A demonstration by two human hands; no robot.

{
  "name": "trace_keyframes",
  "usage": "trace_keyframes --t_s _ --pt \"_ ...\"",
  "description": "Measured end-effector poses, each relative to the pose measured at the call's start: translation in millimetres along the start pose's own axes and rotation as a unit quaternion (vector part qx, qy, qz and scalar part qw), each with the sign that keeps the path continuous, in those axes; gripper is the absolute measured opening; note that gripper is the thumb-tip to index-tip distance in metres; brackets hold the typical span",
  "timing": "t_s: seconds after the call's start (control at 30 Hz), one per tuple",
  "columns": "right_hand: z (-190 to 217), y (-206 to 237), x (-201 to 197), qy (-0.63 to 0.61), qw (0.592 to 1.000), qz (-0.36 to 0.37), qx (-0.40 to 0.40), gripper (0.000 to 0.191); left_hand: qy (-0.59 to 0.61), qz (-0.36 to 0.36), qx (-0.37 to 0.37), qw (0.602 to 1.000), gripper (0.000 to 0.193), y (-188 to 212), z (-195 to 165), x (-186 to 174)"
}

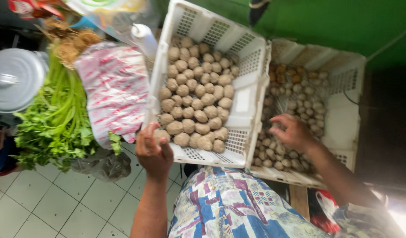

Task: The person picks round meatballs one at a time from a full plastic crate and places them into an adjacent crate, occasionally placing some into a plastic bag. They continue transferring the balls between the crates for the rest of the clip.

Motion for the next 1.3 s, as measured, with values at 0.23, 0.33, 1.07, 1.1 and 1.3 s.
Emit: trace_keyframes --t_s 0.23,0.33,1.07,1.1,1.3 --pt "45.4 25.0 40.0 0.26 0.909 0.256 -0.201 0.047 -0.02 0.009 -0.006 1.0 0.046 -1.5 -2.8 2.0" --pt "17.8 19.0 30.1 0.401 0.859 0.3 -0.108 0.041 -0.019 0.005 -0.003 1.0 0.046 -2.8 -4.6 3.1" --pt "31.7 4.9 44.1 0.398 0.837 0.327 -0.186 0.031 -0.049 -0.006 -0.008 0.999 0.053 -1.5 -3.6 7.8" --pt "23.0 3.5 38.0 0.426 0.831 0.326 -0.148 0.029 -0.047 -0.005 -0.012 0.999 0.054 0.0 -3.7 7.2" --pt "-33.6 17.0 -5.9 0.396 0.91 0.09 -0.089 0.042 -0.049 -0.003 -0.021 0.999 0.054 4.0 -1.9 6.9"
Point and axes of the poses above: each hand's wrist, its own y-axis away from the middle knuckle, its own x-axis out of the palm, z = x × y, the point moved 4 cm from there along -y, towards the middle knuckle, and after that the axes turned 10 degrees about y, right-handed, at the moved point
